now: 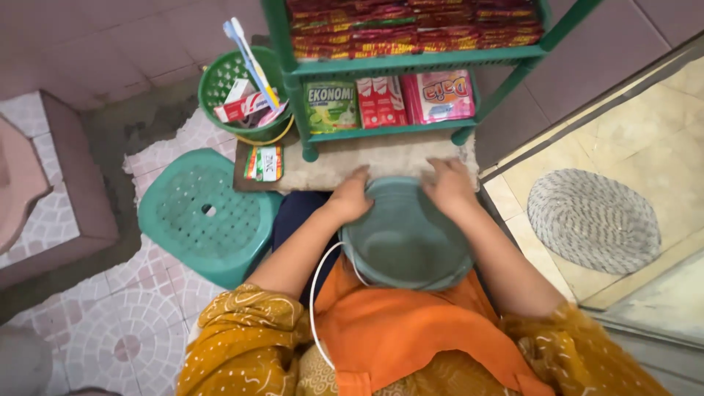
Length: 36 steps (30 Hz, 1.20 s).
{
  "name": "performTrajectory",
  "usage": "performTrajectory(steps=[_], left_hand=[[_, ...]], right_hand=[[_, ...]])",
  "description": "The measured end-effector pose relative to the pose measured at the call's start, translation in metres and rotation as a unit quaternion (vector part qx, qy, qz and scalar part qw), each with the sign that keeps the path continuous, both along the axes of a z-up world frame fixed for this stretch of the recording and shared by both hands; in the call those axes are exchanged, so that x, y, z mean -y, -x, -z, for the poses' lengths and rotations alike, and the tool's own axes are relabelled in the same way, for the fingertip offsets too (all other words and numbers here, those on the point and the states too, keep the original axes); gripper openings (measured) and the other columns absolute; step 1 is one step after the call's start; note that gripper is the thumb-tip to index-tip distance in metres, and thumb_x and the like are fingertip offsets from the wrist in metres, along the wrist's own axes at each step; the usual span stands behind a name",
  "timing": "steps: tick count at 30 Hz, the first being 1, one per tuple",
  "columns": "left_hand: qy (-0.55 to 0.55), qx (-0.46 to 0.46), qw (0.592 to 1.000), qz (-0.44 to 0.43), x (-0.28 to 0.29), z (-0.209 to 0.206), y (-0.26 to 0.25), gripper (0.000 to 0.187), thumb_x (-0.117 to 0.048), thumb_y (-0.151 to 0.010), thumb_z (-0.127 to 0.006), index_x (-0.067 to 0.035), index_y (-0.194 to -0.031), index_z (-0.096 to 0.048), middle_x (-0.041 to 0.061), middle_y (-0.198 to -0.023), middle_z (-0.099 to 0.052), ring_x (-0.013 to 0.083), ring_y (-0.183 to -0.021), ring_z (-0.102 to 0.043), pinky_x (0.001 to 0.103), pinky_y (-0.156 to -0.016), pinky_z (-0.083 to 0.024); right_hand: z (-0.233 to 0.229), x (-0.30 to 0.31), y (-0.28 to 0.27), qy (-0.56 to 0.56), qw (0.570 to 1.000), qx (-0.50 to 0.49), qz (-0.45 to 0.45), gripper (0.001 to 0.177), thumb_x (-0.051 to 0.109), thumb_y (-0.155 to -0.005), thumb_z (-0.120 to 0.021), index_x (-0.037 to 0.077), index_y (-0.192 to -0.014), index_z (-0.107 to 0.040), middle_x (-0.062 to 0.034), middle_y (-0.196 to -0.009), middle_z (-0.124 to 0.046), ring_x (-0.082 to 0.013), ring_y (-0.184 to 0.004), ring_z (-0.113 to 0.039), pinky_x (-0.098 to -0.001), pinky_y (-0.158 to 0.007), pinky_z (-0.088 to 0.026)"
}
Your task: The person organizes various toiletry items, including soap boxes, toothpaste tubes, and small packets, on a multi-tiered green plastic shelf in a bathroom.
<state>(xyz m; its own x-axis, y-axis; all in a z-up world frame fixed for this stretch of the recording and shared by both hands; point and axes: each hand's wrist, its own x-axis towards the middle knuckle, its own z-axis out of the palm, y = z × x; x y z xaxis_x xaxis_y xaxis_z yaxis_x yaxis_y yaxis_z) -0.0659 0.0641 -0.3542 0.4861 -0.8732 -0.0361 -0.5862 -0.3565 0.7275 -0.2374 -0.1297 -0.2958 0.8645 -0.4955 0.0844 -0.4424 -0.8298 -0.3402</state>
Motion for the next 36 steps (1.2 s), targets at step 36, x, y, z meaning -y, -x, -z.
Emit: performTrajectory(steps=[36], left_hand=[[0.371, 0.059, 0.757, -0.534, -0.353, 0.026, -0.052, 0.048, 0.014, -0.080, -0.056, 0.001, -0.126, -0.062, 0.022, -0.152, -0.043, 0.0351, -0.147, -0.050, 0.042, -0.124, -0.041]], right_hand=[[0.021, -0.248, -0.159, -0.487, 0.854, 0.005, -0.182, 0.067, -0.005, -0.081, -0.073, 0.011, -0.144, -0.058, -0.0145, -0.122, -0.066, -0.0221, -0.101, -0.065, -0.0320, -0.087, -0.055]])
